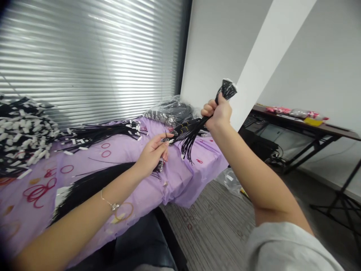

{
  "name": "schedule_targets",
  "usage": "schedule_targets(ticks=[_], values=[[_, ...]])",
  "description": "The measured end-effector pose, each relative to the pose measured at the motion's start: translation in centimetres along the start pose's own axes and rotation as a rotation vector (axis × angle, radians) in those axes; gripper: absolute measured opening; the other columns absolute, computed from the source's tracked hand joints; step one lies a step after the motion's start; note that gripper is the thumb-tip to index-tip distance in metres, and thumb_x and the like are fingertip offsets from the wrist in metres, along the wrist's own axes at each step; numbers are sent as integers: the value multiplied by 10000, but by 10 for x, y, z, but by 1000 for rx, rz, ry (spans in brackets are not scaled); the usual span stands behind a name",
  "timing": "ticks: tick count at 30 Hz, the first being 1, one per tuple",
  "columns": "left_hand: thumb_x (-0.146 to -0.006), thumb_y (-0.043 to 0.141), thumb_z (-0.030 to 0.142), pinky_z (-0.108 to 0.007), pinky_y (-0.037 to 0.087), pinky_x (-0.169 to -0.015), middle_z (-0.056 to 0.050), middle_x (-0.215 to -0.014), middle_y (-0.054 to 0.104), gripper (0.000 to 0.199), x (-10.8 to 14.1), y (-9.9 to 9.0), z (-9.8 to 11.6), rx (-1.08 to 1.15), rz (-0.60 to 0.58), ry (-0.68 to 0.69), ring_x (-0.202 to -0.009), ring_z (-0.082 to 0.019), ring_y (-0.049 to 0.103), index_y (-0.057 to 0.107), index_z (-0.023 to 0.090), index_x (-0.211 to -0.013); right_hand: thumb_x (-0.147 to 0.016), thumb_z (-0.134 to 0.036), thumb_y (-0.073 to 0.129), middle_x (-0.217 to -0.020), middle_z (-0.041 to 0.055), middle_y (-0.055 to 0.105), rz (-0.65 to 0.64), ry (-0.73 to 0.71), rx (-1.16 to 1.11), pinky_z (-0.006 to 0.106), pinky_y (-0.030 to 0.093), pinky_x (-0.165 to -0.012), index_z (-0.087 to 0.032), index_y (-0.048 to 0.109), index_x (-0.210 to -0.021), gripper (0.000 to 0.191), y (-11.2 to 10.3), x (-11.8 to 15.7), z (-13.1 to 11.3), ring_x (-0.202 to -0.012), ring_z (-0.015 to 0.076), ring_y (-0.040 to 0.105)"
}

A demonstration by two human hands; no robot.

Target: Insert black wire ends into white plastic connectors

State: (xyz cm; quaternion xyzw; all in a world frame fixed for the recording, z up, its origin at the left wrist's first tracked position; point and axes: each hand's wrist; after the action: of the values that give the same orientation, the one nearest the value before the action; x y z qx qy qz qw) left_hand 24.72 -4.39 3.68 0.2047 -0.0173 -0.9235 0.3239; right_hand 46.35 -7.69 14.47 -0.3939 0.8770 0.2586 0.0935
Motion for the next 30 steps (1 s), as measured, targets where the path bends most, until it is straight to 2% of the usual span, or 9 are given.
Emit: schedule_targets(ticks=[4,7,9,13,16,18,23,26,30], values=[[-855,464,162,-177,346,-452,104,-452,319,72,5,-10,19,140,122,37,-408,-65,332,499,193,-910,-862,-520,477,-442,-85,142,15,8,-80,257,111,-367,-221,145,-551,544,9,3,1,-393,76,85],[-873,449,180,-177,319,-444,101,-472,305,40,14,-21,28,110,99,52,-411,-62,311,487,191,-880,-870,-478,480,-429,-98,132,68,-18,-119,229,76,-361,-215,190,-566,495,15,14,-7,-386,64,64],[-901,447,243,-185,319,-444,93,-493,317,85,24,-27,33,8,52,39,-419,-64,321,508,186,-916,-816,-502,550,-431,-107,176,-13,-3,-98,220,66,-364,-230,335,-616,399,24,34,-9,-375,59,93],[-921,446,368,-201,340,-448,68,-562,383,194,50,-38,48,-135,45,-4,-451,-70,384,500,188,-871,-665,-487,721,-474,-123,249,-603,139,151,210,109,-371,-243,552,-968,424,48,90,-5,-374,41,157],[-919,441,410,-202,339,-453,49,-598,421,288,72,-46,66,-189,116,-36,-474,-71,403,434,186,-737,-622,-368,778,-501,-96,331,-959,143,405,219,207,-395,-192,631,-949,400,67,124,-4,-416,47,278],[-903,468,424,-197,294,-429,49,-574,392,312,86,-52,78,-248,165,-13,-464,-72,359,433,186,-703,-635,-331,772,-534,-72,395,-1068,84,531,220,274,-430,-190,658,-868,295,81,142,-4,-465,58,346],[-909,470,389,-216,224,-419,51,-535,333,252,114,-65,102,-385,203,79,-454,-84,270,557,194,-775,-763,-344,663,-557,-42,472,-895,-57,572,233,354,-462,-193,614,-731,161,109,171,-2,-499,82,422],[-932,432,355,-220,263,-452,47,-546,364,221,123,-70,111,-455,193,105,-471,-92,313,601,217,-900,-809,-349,609,-532,-43,466,-781,-138,612,242,346,-446,-202,610,-776,150,119,178,2,-468,87,411],[-929,425,279,-226,341,-550,19,-639,501,209,127,-75,117,-669,198,139,-583,-109,446,592,197,-831,-790,-328,625,-605,-9,527,-711,-272,681,259,382,-494,-197,579,-677,179,127,182,7,-548,114,466]])
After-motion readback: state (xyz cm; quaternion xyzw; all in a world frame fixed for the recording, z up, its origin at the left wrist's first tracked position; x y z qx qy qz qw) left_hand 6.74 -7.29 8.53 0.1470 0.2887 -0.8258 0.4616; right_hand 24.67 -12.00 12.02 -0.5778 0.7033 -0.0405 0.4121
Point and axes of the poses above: each hand's wrist, its own x-axis away from the middle knuckle, its own y-axis out of the palm, z = x × y
